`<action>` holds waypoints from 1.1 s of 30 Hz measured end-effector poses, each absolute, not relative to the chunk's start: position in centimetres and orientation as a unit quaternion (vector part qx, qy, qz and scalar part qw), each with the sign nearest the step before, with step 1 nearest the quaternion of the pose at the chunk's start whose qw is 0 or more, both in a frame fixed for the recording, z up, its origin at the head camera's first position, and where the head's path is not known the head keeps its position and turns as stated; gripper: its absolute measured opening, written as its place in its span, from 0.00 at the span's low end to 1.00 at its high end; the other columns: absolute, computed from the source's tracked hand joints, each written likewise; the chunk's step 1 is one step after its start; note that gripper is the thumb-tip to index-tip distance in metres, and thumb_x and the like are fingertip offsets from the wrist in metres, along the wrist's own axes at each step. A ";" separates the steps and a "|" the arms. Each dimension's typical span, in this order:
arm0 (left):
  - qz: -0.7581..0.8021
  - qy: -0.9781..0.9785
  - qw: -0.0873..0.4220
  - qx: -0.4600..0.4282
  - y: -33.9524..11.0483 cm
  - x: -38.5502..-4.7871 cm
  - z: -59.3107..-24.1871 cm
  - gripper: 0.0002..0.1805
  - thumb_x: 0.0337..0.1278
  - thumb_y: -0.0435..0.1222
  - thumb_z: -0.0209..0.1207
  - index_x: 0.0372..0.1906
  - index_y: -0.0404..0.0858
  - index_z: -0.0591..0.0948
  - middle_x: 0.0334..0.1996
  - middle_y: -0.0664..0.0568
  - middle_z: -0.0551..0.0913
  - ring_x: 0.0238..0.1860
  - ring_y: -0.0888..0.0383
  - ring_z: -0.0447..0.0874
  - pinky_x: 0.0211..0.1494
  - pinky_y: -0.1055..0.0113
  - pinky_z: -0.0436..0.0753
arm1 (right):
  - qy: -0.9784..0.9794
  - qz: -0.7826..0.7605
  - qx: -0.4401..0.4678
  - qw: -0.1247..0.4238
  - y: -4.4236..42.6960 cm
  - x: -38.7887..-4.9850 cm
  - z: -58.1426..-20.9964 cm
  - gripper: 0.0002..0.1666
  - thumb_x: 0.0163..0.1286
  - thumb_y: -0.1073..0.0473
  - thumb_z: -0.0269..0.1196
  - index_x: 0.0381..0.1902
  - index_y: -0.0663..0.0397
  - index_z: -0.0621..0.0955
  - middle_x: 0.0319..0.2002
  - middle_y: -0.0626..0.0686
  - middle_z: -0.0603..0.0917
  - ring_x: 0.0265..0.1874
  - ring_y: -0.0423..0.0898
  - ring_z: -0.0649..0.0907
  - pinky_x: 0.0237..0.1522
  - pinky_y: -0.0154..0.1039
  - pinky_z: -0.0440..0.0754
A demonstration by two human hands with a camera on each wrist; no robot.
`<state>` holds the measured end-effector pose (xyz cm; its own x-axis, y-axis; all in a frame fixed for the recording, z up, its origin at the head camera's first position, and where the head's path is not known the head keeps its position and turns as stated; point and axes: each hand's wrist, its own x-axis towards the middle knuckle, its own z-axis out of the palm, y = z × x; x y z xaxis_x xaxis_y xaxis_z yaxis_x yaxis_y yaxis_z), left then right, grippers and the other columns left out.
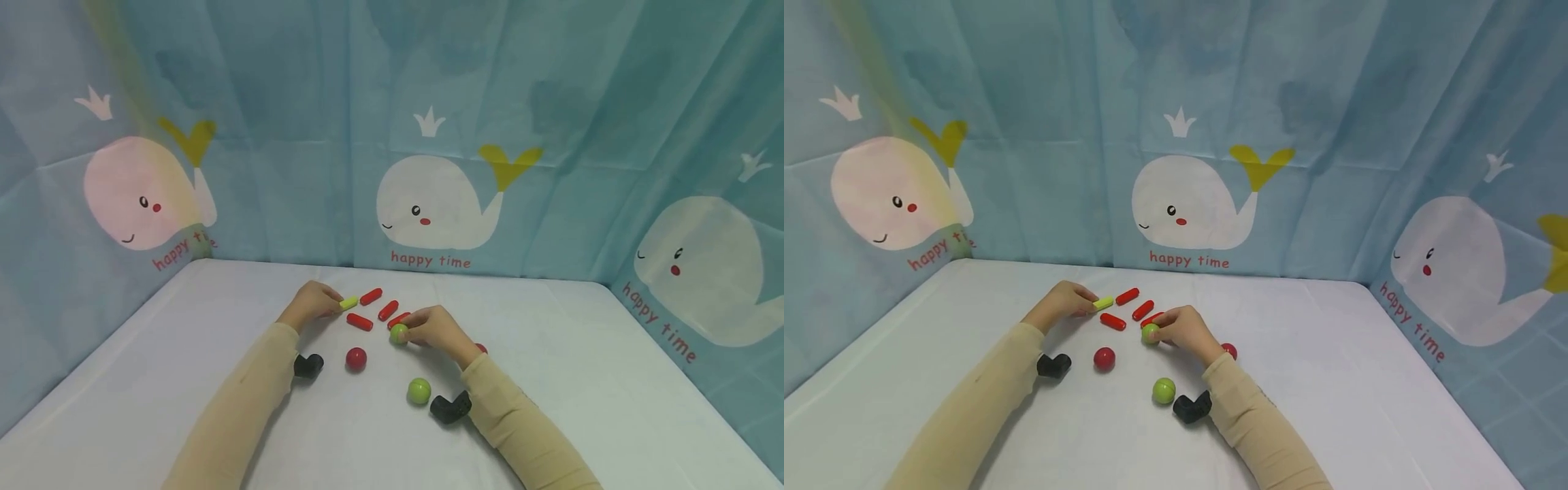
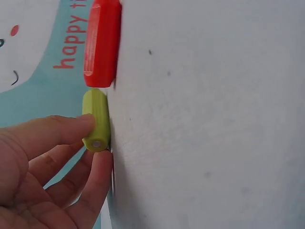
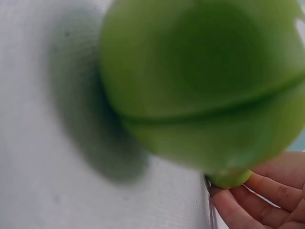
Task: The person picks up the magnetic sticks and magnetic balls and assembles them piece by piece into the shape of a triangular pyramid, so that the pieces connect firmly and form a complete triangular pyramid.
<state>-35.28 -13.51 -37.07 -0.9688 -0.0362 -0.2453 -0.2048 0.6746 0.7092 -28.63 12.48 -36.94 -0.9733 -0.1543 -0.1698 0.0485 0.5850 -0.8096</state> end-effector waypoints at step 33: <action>0.372 0.921 0.116 -0.030 -13.4 -36.4 -37.3 0.19 0.59 0.44 0.66 0.53 0.40 0.85 0.56 0.43 0.80 0.53 0.48 0.74 0.56 0.56 0.78 | 0.885 -0.452 -0.032 0.107 12.6 -28.6 -37.3 0.18 0.57 0.54 0.75 0.46 0.50 0.88 0.44 0.49 0.88 0.37 0.43 0.81 0.41 0.35 0.82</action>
<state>-36.38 -13.38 -37.30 -0.9711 0.0318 -0.2365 -0.1413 0.7220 0.6773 -28.60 12.64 -37.30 -0.9752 -0.1525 -0.1604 0.0405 0.5894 -0.8068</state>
